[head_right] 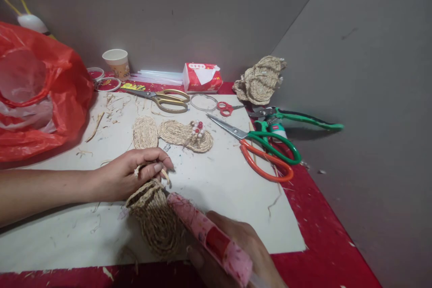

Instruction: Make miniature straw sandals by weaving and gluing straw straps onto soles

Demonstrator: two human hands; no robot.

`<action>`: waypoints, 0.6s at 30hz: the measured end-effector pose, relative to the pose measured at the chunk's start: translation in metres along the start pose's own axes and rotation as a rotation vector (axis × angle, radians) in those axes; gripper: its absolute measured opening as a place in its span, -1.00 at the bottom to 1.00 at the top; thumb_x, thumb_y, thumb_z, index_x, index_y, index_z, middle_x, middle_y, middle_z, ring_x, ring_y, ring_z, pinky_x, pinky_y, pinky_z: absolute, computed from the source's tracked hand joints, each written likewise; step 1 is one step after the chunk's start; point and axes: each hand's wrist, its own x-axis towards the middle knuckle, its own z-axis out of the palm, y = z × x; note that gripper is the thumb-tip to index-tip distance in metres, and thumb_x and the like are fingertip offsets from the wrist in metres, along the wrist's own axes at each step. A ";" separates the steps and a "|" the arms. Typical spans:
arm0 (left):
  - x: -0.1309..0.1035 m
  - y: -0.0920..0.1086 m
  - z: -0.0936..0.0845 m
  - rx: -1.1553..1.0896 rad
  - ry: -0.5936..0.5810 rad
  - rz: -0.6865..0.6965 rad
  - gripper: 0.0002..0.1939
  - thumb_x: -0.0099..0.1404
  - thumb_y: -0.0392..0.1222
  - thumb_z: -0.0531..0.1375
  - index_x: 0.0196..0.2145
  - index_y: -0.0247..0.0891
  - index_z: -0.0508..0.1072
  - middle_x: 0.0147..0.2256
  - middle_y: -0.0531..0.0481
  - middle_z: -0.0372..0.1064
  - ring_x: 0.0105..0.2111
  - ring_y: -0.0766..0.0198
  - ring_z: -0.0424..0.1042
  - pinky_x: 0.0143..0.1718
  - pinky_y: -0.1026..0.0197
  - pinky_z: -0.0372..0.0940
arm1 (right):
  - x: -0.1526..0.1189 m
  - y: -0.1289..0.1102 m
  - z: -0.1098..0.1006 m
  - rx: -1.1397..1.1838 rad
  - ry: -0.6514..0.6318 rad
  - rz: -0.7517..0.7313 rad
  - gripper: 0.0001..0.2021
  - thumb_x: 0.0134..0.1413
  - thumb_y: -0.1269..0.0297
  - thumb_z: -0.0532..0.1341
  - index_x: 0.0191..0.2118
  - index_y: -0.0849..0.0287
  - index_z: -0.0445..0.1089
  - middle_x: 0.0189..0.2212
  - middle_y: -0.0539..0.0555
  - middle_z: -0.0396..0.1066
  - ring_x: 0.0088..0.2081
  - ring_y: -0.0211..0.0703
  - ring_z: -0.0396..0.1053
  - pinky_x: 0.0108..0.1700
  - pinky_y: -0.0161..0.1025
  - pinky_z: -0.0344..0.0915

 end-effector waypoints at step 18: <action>0.000 0.001 0.000 -0.002 0.012 0.000 -0.80 0.36 -0.29 -0.02 -0.18 -0.29 0.38 -0.38 0.04 0.35 -0.38 0.36 0.32 -0.28 0.29 0.25 | 0.005 0.015 0.002 -0.156 -0.034 -0.073 -0.60 0.05 0.20 0.11 0.03 -0.04 0.44 -0.52 -0.01 0.51 -0.49 -0.14 0.50 -0.47 -0.37 0.41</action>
